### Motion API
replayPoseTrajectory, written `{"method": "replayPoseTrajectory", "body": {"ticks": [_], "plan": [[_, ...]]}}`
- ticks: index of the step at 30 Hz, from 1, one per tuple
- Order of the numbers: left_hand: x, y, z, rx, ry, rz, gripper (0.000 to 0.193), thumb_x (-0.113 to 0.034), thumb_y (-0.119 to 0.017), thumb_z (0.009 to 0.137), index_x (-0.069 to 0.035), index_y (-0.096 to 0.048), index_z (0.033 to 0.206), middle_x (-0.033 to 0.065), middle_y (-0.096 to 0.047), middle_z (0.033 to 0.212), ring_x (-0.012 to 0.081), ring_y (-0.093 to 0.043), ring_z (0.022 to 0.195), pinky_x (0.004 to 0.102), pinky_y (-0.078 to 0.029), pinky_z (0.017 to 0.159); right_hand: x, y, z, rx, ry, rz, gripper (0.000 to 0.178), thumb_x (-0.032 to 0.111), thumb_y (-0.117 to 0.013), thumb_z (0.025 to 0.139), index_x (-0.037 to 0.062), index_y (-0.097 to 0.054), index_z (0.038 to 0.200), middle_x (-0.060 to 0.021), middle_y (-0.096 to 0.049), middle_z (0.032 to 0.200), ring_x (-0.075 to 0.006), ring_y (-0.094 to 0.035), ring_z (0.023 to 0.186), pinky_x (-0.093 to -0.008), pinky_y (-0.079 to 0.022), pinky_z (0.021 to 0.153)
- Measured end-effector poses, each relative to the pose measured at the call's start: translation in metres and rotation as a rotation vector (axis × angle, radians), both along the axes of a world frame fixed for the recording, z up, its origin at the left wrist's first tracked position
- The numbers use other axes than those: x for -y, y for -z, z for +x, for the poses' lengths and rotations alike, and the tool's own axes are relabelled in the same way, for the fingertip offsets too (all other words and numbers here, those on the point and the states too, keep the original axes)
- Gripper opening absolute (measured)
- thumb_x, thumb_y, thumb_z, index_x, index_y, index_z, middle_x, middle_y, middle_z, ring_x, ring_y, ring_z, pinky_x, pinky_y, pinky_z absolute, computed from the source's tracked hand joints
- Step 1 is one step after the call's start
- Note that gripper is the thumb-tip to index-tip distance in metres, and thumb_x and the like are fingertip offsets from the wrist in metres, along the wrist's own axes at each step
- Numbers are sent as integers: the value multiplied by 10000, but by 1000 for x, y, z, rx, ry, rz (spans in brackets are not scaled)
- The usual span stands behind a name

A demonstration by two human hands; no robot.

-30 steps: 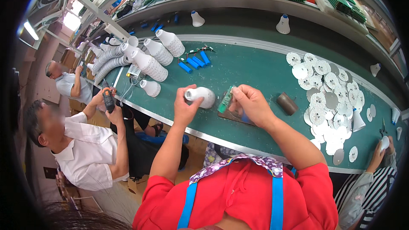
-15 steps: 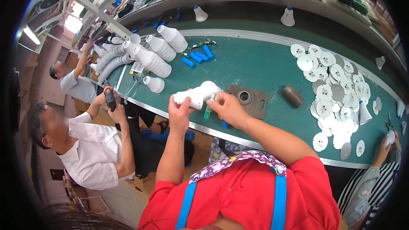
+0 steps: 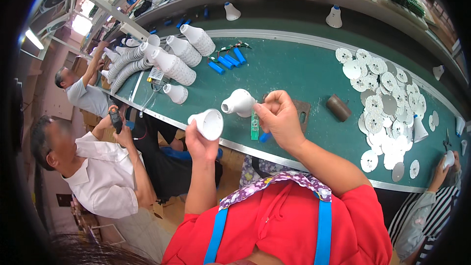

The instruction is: The person assembles the internal components of an LED light bulb housing by inserting a circuit board, an LED plate, and wires into the housing. The components are pressed into place using a pressing jig and pliers.

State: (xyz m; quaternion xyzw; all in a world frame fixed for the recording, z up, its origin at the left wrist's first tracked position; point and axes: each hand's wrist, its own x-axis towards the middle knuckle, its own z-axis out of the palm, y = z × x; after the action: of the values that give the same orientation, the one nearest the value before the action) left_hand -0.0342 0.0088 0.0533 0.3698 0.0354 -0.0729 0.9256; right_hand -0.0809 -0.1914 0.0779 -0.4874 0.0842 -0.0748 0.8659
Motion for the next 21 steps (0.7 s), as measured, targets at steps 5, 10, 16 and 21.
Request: {"method": "replayPoseTrajectory", "body": {"ticks": [5,10,16,21], "plan": [[18,6,-33,-85,370,90,336,-234,-508,824,-15,-513,1078,115,-590,1016,239,-570,972,373,-457,860,10,3,-5,17,19,-37,117,112,-578,862,19,-560,932,-2,-564,744,-50,-496,598,-192,-363,468],[33,9,-38,-200,550,-176,378,-303,-513,857,-29,-516,1117,111,-590,1038,235,-583,965,382,-480,833,18,10,-17,-23,105,9,160,93,-559,870,38,-537,1018,-25,-579,803,-54,-519,658,-183,-367,489],[47,6,-39,-378,539,-383,399,-391,-492,882,-62,-547,1101,74,-609,1047,219,-582,984,372,-495,825,22,10,-41,42,132,99,68,89,-564,866,43,-526,899,-27,-570,781,-61,-514,630,-183,-376,485],[51,7,-40,-351,545,-418,429,-405,-434,913,-67,-485,1171,92,-571,1125,207,-562,1027,349,-478,869,30,2,-52,88,165,-34,92,58,-594,840,43,-532,906,-16,-556,764,-60,-505,622,-199,-398,497]]}}
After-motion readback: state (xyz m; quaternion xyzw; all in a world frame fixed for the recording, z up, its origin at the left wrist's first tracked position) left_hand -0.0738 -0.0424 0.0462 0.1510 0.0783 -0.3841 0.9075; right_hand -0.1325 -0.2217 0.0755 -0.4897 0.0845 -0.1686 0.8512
